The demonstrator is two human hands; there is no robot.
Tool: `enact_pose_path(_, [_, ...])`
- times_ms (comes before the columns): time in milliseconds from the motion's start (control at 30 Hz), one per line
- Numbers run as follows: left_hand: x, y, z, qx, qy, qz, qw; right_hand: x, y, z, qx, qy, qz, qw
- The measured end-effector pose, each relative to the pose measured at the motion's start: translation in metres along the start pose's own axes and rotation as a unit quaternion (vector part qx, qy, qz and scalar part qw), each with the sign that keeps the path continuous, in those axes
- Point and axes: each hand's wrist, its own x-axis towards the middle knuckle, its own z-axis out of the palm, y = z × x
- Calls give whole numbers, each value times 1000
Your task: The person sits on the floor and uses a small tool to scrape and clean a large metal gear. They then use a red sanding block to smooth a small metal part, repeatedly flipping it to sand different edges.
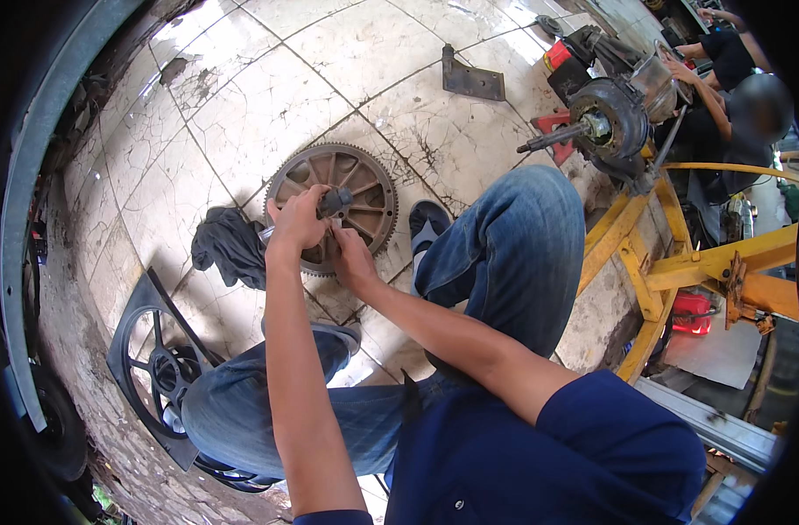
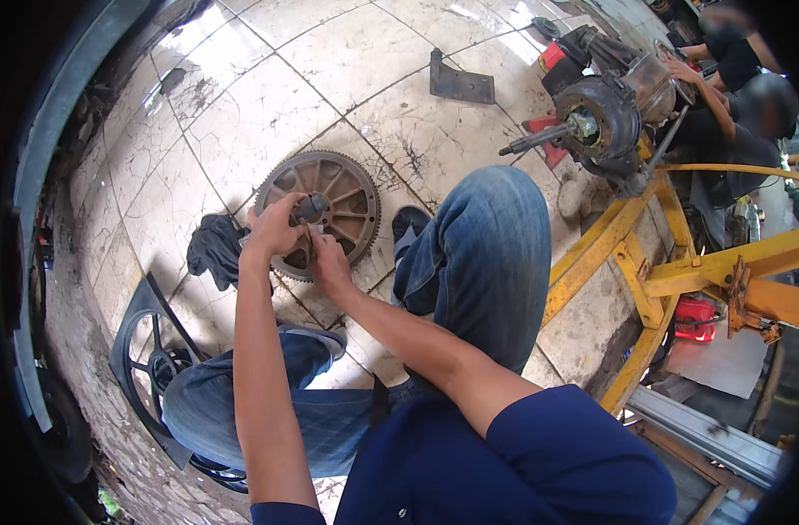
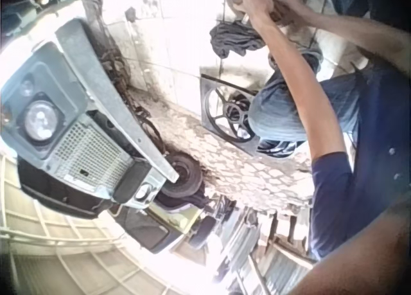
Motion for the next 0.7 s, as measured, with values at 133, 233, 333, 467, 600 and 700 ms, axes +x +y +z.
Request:
enact_pose_path(133, [-3, 1, 0, -5, -2, -2, 1000, 7, -1, -20, -59, -151, 86, 983])
enact_pose_path(233, [-5, -1, 2, -13, -3, -5, 1000, 21, -17, -27, -48, -143, 57, 987])
enact_pose_path(333, [0, -3, 7, -4, 1, 5, 1000, 24, -11, -20, -11, -41, -48, 998])
enact_pose_path(467, [-2, -5, 8, 17, -6, -2, 1000, 25, -7, -28, -30, -141, 49, 988])
enact_pose_path(600, [1, -6, 7, -8, 13, 10, 1000, 33, -23, -22, -16, -70, 30, 997])
enact_pose_path(700, [-2, -4, 6, -2, 7, 2, 1000, 29, -12, -22, 23, -60, -9, 998])
